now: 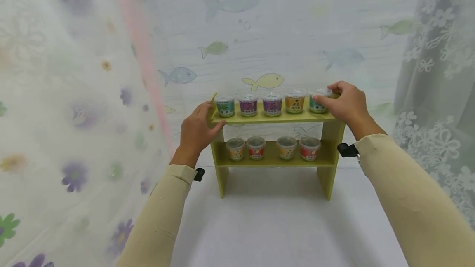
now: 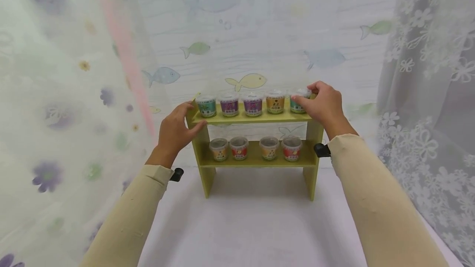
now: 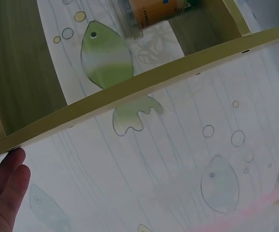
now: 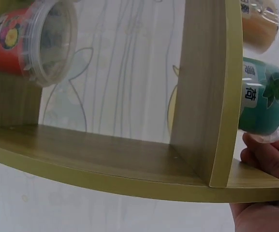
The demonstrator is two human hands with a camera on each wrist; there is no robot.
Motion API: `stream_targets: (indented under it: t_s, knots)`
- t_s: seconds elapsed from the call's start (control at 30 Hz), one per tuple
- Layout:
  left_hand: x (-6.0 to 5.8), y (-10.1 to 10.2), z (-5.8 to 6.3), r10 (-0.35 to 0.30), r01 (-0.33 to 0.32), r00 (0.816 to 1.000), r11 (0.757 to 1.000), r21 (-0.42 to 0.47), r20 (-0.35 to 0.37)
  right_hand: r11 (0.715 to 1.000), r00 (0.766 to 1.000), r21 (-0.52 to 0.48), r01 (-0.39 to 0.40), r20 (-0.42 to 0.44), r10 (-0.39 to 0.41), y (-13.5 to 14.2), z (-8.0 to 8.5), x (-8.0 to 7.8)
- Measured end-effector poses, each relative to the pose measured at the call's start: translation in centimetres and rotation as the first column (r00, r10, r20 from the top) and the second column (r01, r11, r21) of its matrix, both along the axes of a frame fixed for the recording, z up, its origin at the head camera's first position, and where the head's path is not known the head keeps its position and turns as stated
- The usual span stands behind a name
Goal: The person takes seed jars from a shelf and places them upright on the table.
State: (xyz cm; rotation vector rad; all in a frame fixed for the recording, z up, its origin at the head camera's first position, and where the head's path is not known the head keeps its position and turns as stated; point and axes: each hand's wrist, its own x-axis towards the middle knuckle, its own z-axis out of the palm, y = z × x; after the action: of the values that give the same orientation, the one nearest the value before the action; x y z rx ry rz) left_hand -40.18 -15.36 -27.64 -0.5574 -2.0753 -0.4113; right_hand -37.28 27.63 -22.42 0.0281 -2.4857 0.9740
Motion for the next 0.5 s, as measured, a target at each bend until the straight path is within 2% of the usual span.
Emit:
stream_targets:
  t_s: [0.13,0.33,0.5]
  knots:
    - [-0.05,-0.04,0.19,0.003,-0.003,1.000,1.000,0.000,-0.009,1.000,0.999,-0.026,-0.002,-0.032,0.001,-0.04,0.12,0.19]
    - [0.04,-0.02,0.06,0.019,-0.020,0.999,1.000,0.000,0.032,0.998,0.999,-0.055,-0.003,-0.051,0.000,0.07,-0.14,0.54]
    - [0.13,0.12,0.08,0.013,-0.013,1.000,1.000,0.000,0.016,0.998,0.997,-0.068,0.005,-0.080,-0.010,0.07,-0.09,0.85]
